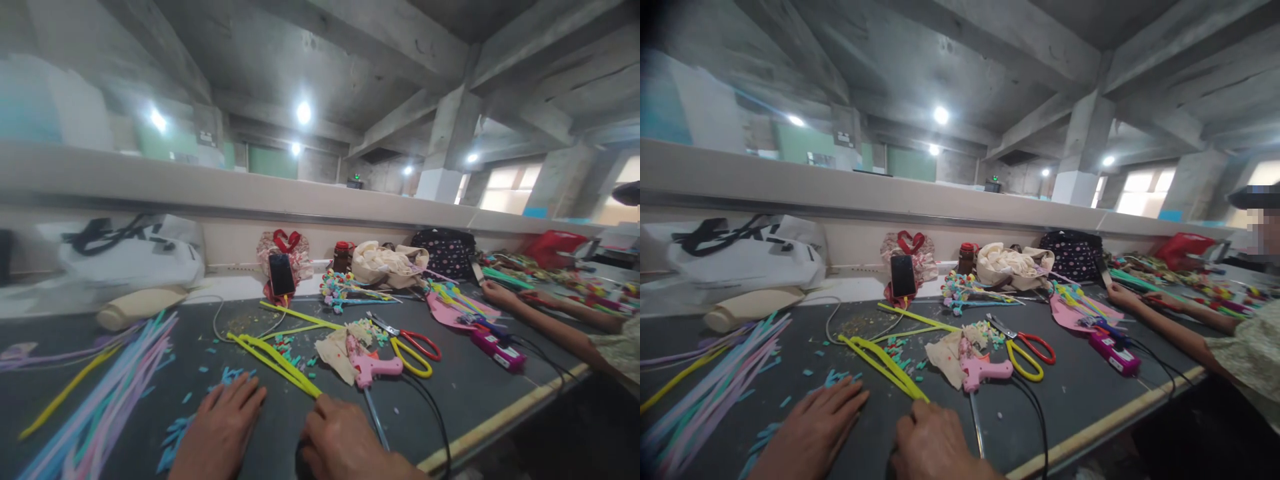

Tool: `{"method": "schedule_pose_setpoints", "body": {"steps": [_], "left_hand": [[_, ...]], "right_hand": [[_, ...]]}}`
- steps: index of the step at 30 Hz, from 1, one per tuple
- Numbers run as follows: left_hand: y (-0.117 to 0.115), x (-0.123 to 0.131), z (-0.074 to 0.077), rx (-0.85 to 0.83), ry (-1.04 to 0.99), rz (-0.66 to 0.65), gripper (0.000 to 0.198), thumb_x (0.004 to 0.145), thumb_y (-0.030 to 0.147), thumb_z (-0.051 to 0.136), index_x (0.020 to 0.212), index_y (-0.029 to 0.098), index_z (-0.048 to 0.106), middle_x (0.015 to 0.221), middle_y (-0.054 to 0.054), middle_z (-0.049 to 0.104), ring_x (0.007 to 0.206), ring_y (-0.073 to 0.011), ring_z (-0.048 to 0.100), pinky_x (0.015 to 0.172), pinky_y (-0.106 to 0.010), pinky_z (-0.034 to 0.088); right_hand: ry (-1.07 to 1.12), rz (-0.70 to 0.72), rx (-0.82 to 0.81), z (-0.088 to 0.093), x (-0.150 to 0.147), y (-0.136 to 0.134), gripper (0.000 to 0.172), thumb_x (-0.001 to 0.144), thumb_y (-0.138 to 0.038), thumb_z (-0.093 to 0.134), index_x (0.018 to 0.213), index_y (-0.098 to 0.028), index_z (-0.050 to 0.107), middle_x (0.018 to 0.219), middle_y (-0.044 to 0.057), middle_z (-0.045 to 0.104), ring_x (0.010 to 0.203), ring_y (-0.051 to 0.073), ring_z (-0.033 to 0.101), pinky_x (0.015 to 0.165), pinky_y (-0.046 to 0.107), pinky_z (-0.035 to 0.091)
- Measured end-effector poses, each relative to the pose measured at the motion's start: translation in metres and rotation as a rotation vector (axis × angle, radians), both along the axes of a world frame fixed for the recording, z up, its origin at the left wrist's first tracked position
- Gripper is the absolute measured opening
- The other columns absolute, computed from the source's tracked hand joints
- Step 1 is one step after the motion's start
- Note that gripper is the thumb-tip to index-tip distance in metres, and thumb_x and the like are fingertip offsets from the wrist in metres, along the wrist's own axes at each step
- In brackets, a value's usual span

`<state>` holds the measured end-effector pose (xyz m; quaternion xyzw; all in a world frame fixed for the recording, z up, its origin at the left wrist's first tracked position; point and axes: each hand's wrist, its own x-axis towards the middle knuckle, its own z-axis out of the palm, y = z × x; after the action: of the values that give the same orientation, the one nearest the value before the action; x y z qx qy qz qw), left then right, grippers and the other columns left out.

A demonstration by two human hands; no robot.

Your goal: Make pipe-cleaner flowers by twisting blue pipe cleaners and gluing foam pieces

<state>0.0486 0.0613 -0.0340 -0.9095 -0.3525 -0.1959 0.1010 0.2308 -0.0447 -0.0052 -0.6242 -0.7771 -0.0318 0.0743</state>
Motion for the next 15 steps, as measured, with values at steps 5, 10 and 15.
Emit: {"method": "schedule_pose_setpoints", "body": {"steps": [5,10,15], "left_hand": [[0.011,-0.007,0.002,0.007,-0.062,0.09,0.028,0.075,0.029,0.041,0.09,0.026,0.065,0.103,-0.003,0.063,0.1,-0.0227,0.054,0.087,-0.04,0.04],[0.013,-0.009,0.002,0.031,-0.132,0.12,0.029,0.076,0.035,0.04,0.088,0.025,0.065,0.099,-0.003,0.064,0.097,-0.0212,0.055,0.083,-0.037,0.043],[0.012,-0.01,0.01,0.017,-0.152,0.122,0.03,0.077,0.033,0.038,0.082,0.024,0.066,0.092,-0.003,0.065,0.091,-0.0207,0.057,0.079,-0.037,0.045]], "right_hand": [[-0.088,-0.231,0.237,-0.041,-0.005,0.001,0.009,0.062,-0.021,0.065,0.068,-0.02,0.059,0.075,0.004,0.059,0.064,0.019,0.055,0.048,0.025,0.04],[-0.006,-0.313,0.462,-0.074,-0.009,0.001,0.01,0.064,-0.017,0.064,0.069,-0.022,0.057,0.072,0.003,0.056,0.066,0.018,0.051,0.054,0.027,0.039],[0.104,-0.231,0.472,-0.069,-0.003,-0.006,0.023,0.059,-0.015,0.066,0.077,-0.023,0.054,0.078,0.001,0.056,0.07,0.019,0.05,0.058,0.027,0.039]]}}
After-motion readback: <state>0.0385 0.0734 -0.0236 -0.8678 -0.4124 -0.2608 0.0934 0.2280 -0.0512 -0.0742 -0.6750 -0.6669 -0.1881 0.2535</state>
